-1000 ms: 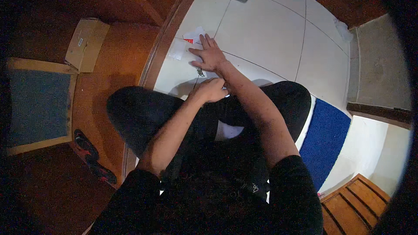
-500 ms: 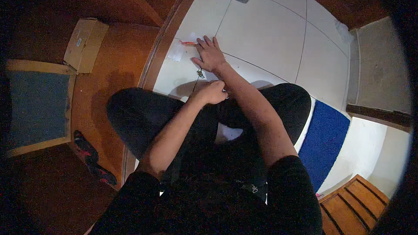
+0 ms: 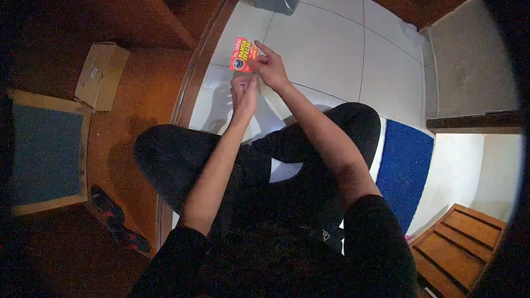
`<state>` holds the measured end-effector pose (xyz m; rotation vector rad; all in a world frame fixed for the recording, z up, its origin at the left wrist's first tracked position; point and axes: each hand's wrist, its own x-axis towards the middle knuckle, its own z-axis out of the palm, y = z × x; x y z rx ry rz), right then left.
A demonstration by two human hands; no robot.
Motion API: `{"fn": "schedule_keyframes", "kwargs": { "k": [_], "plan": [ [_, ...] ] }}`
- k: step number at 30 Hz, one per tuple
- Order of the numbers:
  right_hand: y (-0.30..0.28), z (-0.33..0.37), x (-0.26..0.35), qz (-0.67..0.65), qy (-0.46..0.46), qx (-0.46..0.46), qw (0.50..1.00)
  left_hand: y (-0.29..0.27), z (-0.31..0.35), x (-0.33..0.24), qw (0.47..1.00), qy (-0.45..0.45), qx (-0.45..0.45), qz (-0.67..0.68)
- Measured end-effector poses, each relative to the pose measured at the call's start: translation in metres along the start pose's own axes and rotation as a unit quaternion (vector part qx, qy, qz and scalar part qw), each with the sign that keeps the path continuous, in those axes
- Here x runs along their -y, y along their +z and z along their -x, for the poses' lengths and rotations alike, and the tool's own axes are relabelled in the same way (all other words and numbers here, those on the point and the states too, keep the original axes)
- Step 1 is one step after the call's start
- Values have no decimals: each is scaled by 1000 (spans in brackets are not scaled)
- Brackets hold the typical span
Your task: Repairing or assembling a black face mask while sitting on the floor.
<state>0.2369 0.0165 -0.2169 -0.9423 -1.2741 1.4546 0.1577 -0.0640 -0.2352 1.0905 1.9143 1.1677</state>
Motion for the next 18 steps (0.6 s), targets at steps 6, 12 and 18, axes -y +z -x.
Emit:
{"fn": "schedule_keyframes", "kwargs": {
  "k": [6, 12, 18],
  "plan": [
    [-16, 34, 42, 17, 94, 16, 995, -14, -3, -30, 954, -2, 22, 300],
    [-33, 50, 72, -164, 195, 33, 966, -32, 8, -57, 984, 62, 54, 156],
    [-52, 53, 76, -107, 203, 55, 972, -44, 8, -65, 987, 127, 60, 83]
  ]
}}
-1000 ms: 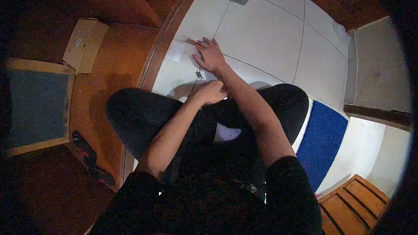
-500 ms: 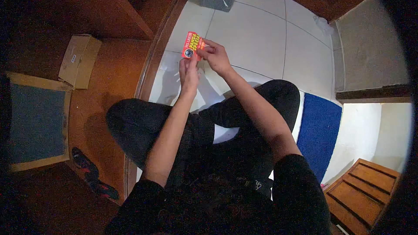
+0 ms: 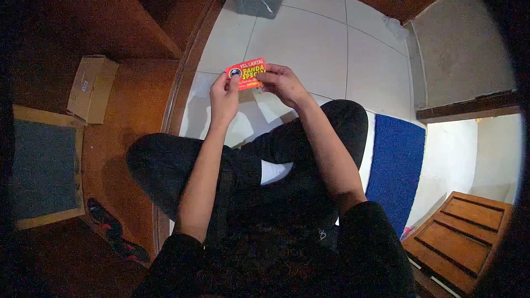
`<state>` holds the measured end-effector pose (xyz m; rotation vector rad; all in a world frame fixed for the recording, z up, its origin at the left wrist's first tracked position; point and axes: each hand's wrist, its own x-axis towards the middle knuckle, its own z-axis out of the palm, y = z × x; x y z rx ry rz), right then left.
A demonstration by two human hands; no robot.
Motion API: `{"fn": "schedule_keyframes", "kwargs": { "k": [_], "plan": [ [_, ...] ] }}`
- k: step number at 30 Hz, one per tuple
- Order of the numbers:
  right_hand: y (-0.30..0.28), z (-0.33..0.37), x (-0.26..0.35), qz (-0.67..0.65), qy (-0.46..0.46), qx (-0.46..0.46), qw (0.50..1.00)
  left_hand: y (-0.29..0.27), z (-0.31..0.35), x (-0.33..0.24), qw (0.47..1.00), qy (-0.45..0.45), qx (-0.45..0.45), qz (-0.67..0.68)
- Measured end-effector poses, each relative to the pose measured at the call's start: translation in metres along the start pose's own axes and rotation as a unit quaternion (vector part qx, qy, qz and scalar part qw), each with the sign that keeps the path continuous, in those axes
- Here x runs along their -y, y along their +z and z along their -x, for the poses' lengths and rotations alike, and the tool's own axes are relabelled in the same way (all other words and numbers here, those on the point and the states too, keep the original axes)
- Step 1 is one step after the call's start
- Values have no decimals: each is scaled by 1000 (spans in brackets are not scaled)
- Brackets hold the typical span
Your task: Repairing or assembling a black face mask while sitting on the floor.
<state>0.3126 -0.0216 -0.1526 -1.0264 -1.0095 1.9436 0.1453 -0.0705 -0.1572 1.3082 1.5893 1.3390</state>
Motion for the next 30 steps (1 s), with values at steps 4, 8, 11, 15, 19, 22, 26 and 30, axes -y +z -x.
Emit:
{"fn": "schedule_keyframes", "kwargs": {
  "k": [4, 8, 11, 15, 19, 22, 26, 30],
  "plan": [
    [3, 2, -3, 50, -13, -3, 999, -9, -5, -1, 1000, 14, -17, -2],
    [7, 5, -2, 112, -30, -3, 993, -8, -9, 0, 997, -8, -24, 78],
    [6, 5, -3, 163, -60, -3, 985, -8, -10, 3, 985, -51, -37, 159],
    [14, 5, -10, 64, -43, -21, 997, -7, -5, -1, 978, -80, -33, 189],
    [17, 6, -10, 53, -80, -15, 995, -7, -4, -2, 972, -77, -61, 213],
    [17, 5, -12, 76, -98, -22, 992, -5, -5, -1, 971, -64, -80, 215],
    [19, 6, -11, 53, -102, -31, 993, -4, -3, -4, 968, -60, -95, 225],
    [19, 5, -12, 34, -103, -34, 993, -8, -2, -5, 963, -74, -51, 254]
  ]
}}
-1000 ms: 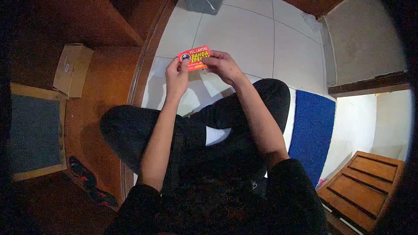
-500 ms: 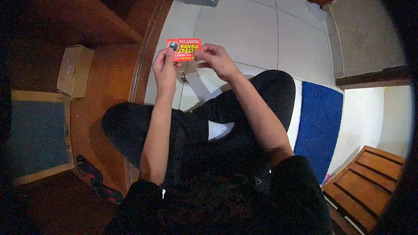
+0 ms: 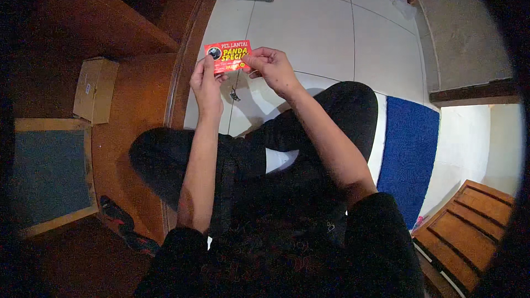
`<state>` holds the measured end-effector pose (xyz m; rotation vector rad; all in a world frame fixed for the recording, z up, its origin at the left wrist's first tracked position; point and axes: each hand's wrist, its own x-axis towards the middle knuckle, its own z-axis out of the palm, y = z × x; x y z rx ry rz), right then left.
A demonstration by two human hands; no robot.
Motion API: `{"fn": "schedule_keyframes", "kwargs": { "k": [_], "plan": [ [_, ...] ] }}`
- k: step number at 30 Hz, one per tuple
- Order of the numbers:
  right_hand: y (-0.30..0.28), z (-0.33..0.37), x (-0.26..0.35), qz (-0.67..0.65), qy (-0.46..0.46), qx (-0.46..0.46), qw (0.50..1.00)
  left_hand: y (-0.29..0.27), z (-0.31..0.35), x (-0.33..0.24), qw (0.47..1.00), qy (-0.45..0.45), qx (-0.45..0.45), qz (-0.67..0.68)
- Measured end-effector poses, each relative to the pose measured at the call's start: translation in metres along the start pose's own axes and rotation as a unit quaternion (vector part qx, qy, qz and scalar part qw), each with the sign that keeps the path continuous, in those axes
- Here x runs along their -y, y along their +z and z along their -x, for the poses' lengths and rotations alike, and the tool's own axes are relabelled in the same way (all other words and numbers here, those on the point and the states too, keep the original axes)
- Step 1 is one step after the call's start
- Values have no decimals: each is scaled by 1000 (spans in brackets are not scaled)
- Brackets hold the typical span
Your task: Repairing or assembling a black face mask while sitting on the floor.
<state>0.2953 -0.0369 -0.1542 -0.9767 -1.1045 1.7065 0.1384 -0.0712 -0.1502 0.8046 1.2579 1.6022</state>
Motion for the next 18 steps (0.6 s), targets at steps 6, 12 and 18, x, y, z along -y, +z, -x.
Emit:
{"fn": "schedule_keyframes", "kwargs": {
  "k": [6, 12, 18],
  "plan": [
    [2, 2, 2, 23, 8, -12, 1000, 3, 4, 8, 995, -71, 21, 69],
    [4, 2, -1, 17, 3, -16, 1000, 6, 4, 20, 989, -49, 114, -84],
    [3, 0, -4, 29, -20, -12, 999, 6, 6, 19, 991, -46, 85, -88]
  ]
}}
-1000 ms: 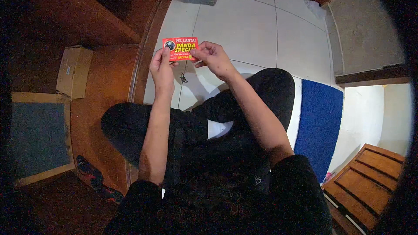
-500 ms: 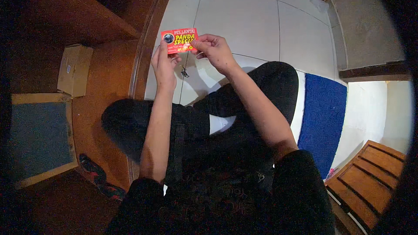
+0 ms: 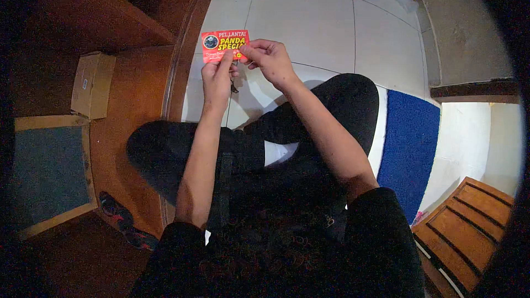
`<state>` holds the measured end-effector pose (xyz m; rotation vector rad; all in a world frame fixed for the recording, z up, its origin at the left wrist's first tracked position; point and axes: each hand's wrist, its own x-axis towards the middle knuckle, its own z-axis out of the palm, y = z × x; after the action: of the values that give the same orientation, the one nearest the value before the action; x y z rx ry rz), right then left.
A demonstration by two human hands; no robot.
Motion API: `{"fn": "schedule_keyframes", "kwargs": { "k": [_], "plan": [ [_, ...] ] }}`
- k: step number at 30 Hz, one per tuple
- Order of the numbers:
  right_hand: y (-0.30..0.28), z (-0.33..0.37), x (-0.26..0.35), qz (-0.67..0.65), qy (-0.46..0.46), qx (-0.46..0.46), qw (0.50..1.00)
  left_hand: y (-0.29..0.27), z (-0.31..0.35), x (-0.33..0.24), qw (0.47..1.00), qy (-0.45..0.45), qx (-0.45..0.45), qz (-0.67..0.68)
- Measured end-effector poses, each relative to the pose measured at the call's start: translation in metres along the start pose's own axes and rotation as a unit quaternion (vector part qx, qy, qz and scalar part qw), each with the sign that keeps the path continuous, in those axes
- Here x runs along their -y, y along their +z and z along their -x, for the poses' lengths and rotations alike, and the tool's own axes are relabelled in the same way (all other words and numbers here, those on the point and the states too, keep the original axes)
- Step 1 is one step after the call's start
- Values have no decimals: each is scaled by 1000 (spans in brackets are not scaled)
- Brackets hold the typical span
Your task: Repairing or assembling a black face mask while sitting on the floor.
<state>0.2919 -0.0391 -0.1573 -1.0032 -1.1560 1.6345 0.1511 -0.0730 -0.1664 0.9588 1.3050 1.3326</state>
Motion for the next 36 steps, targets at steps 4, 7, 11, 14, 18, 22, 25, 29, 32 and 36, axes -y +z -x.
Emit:
{"fn": "schedule_keyframes", "kwargs": {
  "k": [4, 7, 11, 14, 18, 22, 25, 29, 32, 36],
  "plan": [
    [-2, -2, -2, -1, -2, -8, 1000, 2, 1, -4, 999, -15, -31, -2],
    [0, -1, -2, -5, -2, -13, 1000, 0, 0, 0, 998, -17, -46, 27],
    [2, -2, -3, -32, -16, -22, 999, -3, -3, 6, 998, 8, -61, 26],
    [2, -2, -3, -40, -14, -20, 999, 0, 0, 1, 997, 21, -75, 24],
    [4, 0, 2, -29, -8, -21, 999, 1, 2, -5, 995, 40, -90, 14],
    [3, 0, 2, -12, -12, -29, 999, -2, 2, -9, 994, 57, -88, 44],
    [3, 0, 3, -10, -9, -38, 999, -2, 2, -9, 992, 56, -92, 67],
    [0, -3, -3, -23, -18, -29, 999, -3, 1, -5, 991, 70, -93, 66],
    [-1, -3, -5, -19, -21, -21, 999, -3, 2, -4, 990, 41, -102, 86],
    [-3, -5, -11, -21, -27, -7, 999, -2, 2, -3, 989, 32, -86, 119]
  ]
}}
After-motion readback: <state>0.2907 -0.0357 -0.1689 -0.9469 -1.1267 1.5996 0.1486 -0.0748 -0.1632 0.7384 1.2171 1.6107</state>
